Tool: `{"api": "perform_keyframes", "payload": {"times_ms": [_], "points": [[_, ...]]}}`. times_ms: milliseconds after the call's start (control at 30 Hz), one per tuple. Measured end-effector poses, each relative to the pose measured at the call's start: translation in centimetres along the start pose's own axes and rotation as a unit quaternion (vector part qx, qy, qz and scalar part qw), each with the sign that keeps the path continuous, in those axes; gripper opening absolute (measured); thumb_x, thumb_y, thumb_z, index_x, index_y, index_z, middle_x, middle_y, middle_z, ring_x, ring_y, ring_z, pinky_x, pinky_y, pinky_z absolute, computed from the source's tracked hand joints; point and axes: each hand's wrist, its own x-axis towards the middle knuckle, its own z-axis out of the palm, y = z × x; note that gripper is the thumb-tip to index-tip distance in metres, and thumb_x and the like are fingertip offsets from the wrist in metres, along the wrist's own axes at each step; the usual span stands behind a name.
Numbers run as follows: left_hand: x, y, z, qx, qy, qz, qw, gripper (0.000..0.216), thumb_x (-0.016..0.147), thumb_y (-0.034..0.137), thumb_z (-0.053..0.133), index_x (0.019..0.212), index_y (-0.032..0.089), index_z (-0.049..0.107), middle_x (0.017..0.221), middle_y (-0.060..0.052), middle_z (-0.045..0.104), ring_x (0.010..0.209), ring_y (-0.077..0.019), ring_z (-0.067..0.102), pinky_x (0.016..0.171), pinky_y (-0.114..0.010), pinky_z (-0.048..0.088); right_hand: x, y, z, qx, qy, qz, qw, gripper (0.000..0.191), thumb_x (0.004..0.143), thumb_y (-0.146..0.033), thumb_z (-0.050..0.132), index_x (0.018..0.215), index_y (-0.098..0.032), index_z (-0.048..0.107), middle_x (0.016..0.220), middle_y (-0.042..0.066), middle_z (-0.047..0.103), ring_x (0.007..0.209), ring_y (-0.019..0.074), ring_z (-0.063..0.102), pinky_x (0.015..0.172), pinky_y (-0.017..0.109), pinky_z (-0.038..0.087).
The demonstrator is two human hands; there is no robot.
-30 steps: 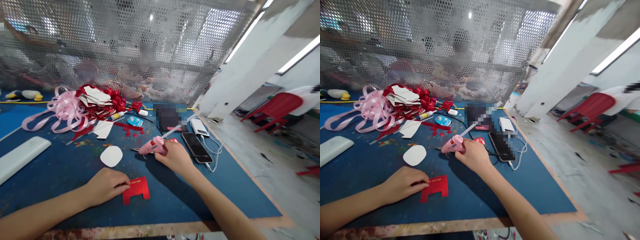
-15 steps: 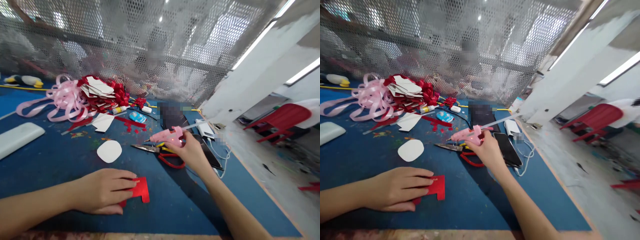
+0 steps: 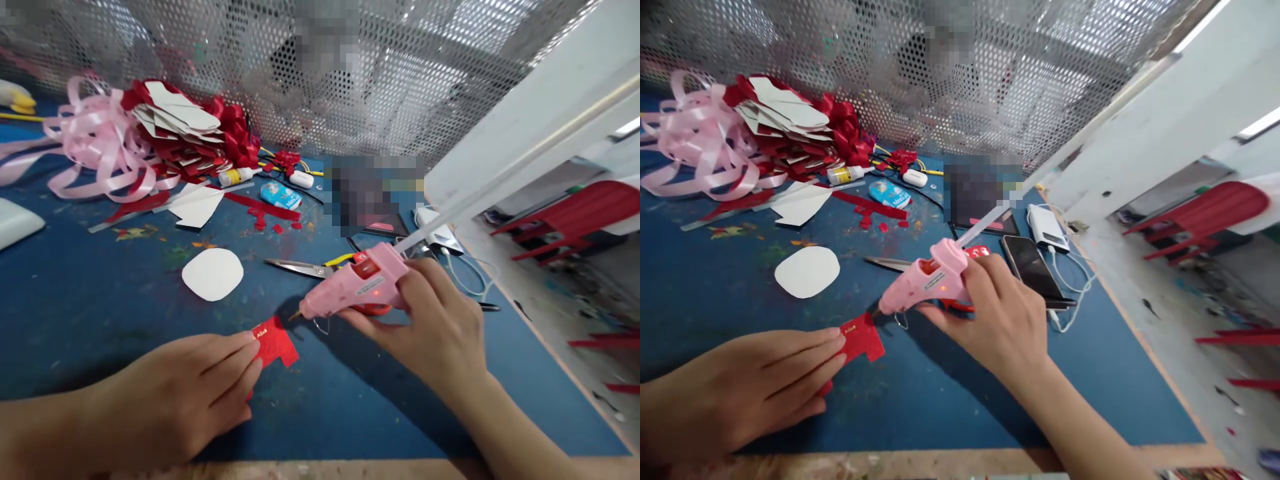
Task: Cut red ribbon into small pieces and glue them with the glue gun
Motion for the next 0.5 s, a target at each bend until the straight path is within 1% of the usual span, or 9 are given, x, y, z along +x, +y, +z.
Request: {"api": "perform_keyframes", "payload": {"times_ms": [67,167,267,333,433,500], "points": [[0.0,0.0,0.1,-0.015,-0.012,-0.008,1.000,0.027,0.092,0.021,0.040,0.106,0.015,0.063,0.111,-0.004,0.067,0.102,-0.0188,0.059,0.087,-0.030,0.049,-0.2,-0.4,0.1,-0.013,-0.008,0.008,1.000,0.024,0.078,-0.041,0.060,0.080,-0.021,0.046,0.082,0.005,0.060,0.062,0.0141,0.055,0.047,0.026,0.034],[0.0,0.0,0.1,-0.039,-0.016,-0.030,0.999,0.028,0.092,0.022,0.041,0.109,0.014,0.062,0.111,-0.006,0.066,0.103,-0.0199,0.058,0.090,-0.031,0.047,-0.3,-0.8,0.1,-0.026,-0.013,0.013,0.999,0.017,0.078,-0.032,0.062,0.082,-0.021,0.049,0.086,0.004,0.064,0.064,0.0137,0.059,0.048,0.025,0.035],[-0.1,-0.1,0.1,-0.055,-0.023,-0.028,0.998,0.029,0.091,0.020,0.039,0.108,0.015,0.062,0.114,-0.006,0.065,0.107,-0.0199,0.056,0.095,-0.032,0.046,-0.3,-1.2,0.0,-0.031,0.005,-0.021,0.999,0.014,0.079,-0.028,0.062,0.088,-0.021,0.053,0.082,0.004,0.066,0.066,0.0145,0.061,0.048,0.025,0.036],[-0.2,-0.1,0.1,-0.065,-0.027,-0.018,0.997,0.029,0.092,0.019,0.038,0.106,0.016,0.063,0.116,-0.006,0.064,0.108,-0.0197,0.055,0.096,-0.031,0.045,-0.2,-1.4,0.1,-0.016,0.011,-0.047,0.999,0.014,0.080,-0.026,0.061,0.092,-0.021,0.055,0.079,0.003,0.067,0.067,0.0154,0.062,0.048,0.026,0.035],[-0.7,-0.1,0.3,-0.090,-0.029,-0.010,0.995,0.028,0.091,0.022,0.040,0.106,0.018,0.064,0.120,-0.006,0.062,0.112,-0.0199,0.052,0.099,-0.031,0.043,-0.1,-1.8,0.3,0.013,-0.002,-0.065,0.998,0.012,0.082,-0.023,0.058,0.093,-0.021,0.055,0.077,0.003,0.068,0.066,0.0153,0.062,0.048,0.026,0.034],[-1.3,0.0,0.7,-0.117,-0.042,-0.018,0.992,0.028,0.090,0.024,0.042,0.107,0.019,0.063,0.125,-0.005,0.059,0.118,-0.0204,0.049,0.102,-0.031,0.040,-0.1,-1.9,0.5,0.014,-0.010,-0.066,0.998,0.011,0.082,-0.022,0.057,0.093,-0.022,0.055,0.075,0.002,0.067,0.065,0.0149,0.061,0.048,0.027,0.034]]}}
